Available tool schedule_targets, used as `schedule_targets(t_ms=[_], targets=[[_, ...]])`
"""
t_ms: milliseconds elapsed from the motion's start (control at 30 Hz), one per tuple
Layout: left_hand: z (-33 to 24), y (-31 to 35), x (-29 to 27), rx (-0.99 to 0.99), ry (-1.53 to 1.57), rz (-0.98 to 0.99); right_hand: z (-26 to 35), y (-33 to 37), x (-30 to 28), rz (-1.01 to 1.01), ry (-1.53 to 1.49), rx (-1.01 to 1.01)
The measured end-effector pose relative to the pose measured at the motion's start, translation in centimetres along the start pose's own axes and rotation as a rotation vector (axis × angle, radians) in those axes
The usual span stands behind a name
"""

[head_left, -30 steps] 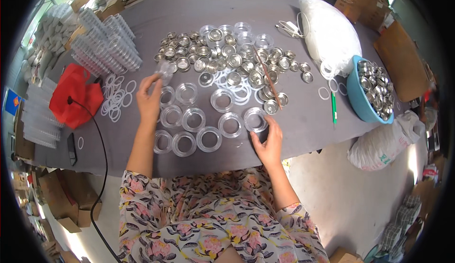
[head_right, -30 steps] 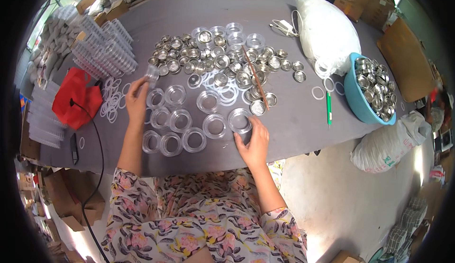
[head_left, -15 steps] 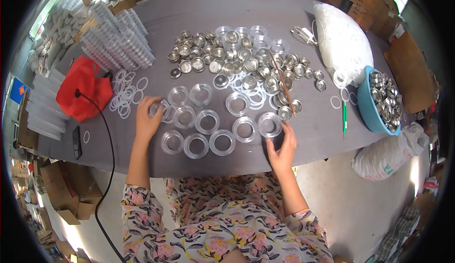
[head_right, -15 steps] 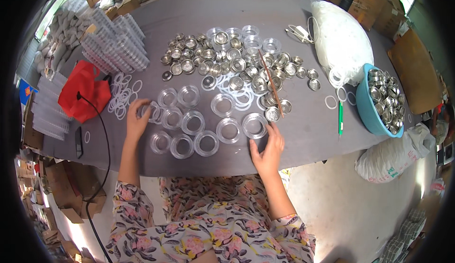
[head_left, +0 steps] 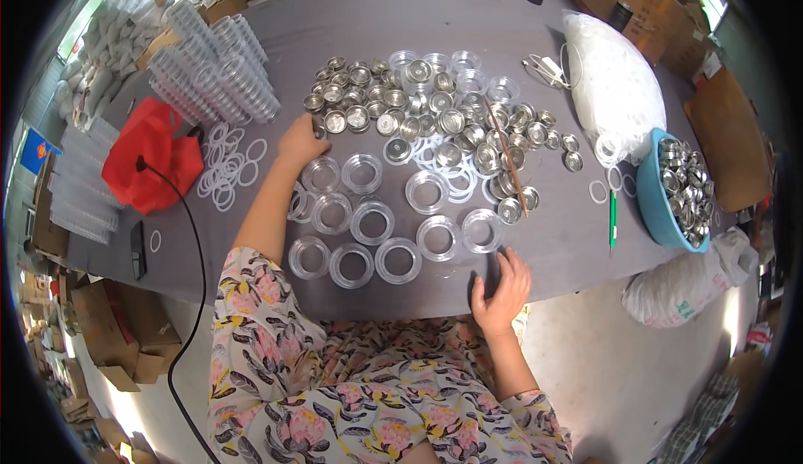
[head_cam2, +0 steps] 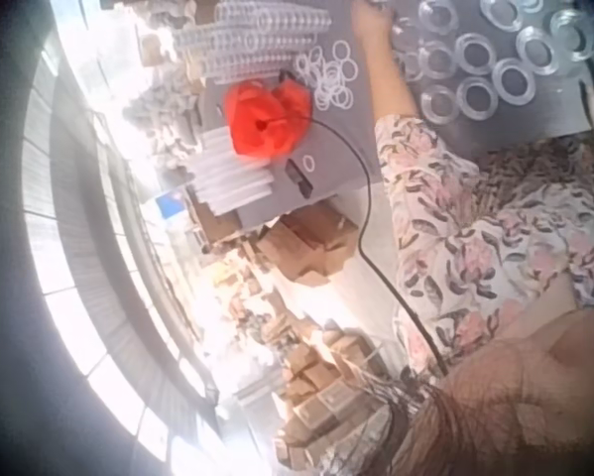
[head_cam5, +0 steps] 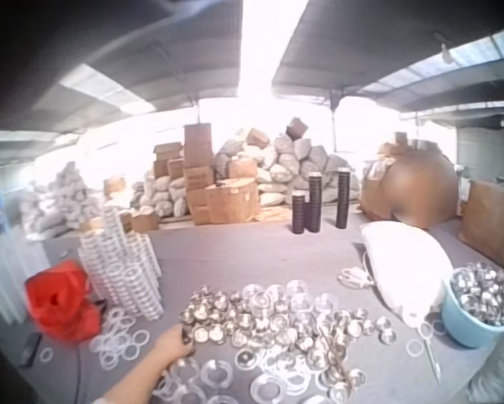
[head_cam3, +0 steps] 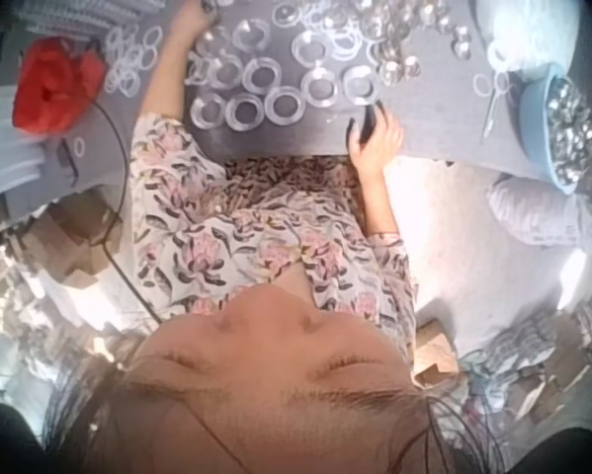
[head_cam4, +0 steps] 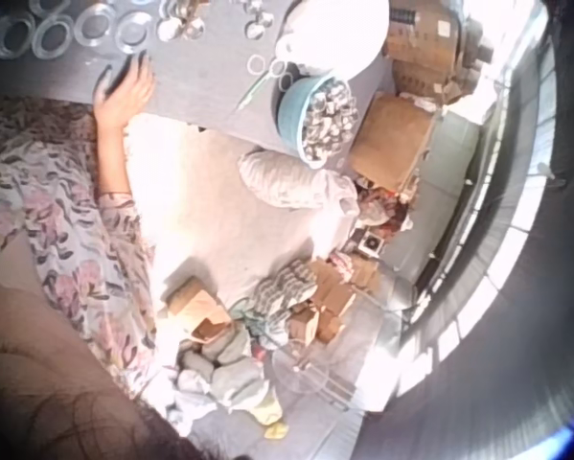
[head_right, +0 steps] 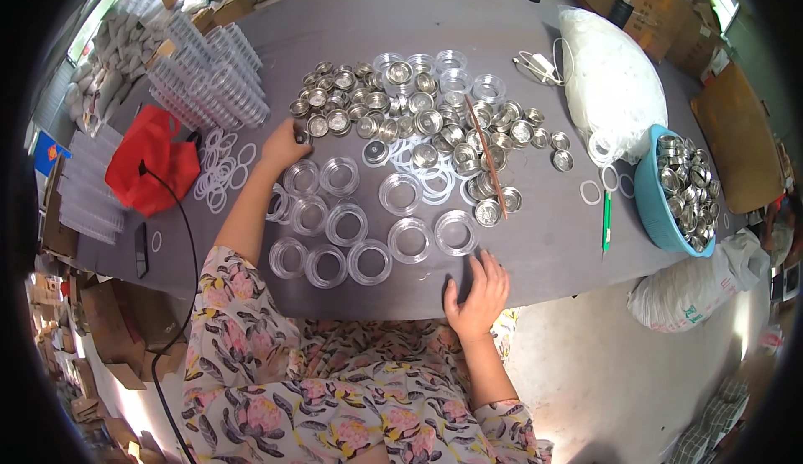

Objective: The person assembles small clear plastic containers by placing metal mesh inserts into the bases and securing them with lids. They use a thin wooden stick to press the mesh inserts firmly into place. The person handles the components one by one, stacking the finished units on the table.

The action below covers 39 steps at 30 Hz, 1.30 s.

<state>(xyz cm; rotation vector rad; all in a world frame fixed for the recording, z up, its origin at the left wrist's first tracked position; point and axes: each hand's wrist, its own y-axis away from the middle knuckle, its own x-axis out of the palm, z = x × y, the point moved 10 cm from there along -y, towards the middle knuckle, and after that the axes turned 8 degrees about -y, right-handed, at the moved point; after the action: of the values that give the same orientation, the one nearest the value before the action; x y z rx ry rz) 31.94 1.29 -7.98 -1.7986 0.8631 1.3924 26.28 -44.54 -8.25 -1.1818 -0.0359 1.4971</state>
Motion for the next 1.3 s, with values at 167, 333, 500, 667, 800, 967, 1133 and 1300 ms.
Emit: schedule_targets(t_ms=[167,333,500,667,800,967,1133,1300], targets=[[2.6,4.4,-2.0,-0.184,1.019,0.002,-0.1,0.4,0.1,-0.002,-0.011,0.002],[2.9,13.8,-6.1,0.141,0.687,-0.203,-0.3,0.5,0.4,0.003,-0.005,0.006],[3.0,16.3,-5.3,0.133,0.421,-0.209,0.3,0.2,0.1,0.0,-0.04,-0.017],[2.6,16.8,-5.1,0.223,0.199,-0.277,0.3,0.2,0.1,0.005,-0.047,-0.018],[0.7,17.5,-5.3,0.294,-0.043,-0.232,0.1,0.4,0.3,0.001,-0.036,-0.002],[0.9,16.7,-3.8,0.27,-0.072,-0.061,0.1,0.5,0.4,0.005,-0.045,0.002],[0.8,15.6,-4.1,0.271,-0.072,0.023,0.1,0.3,0.1,0.001,-0.049,0.001],[-1.1,13.4,-8.2,0.113,0.024,-0.084,0.3,0.2,0.1,-0.01,-0.051,0.0]])
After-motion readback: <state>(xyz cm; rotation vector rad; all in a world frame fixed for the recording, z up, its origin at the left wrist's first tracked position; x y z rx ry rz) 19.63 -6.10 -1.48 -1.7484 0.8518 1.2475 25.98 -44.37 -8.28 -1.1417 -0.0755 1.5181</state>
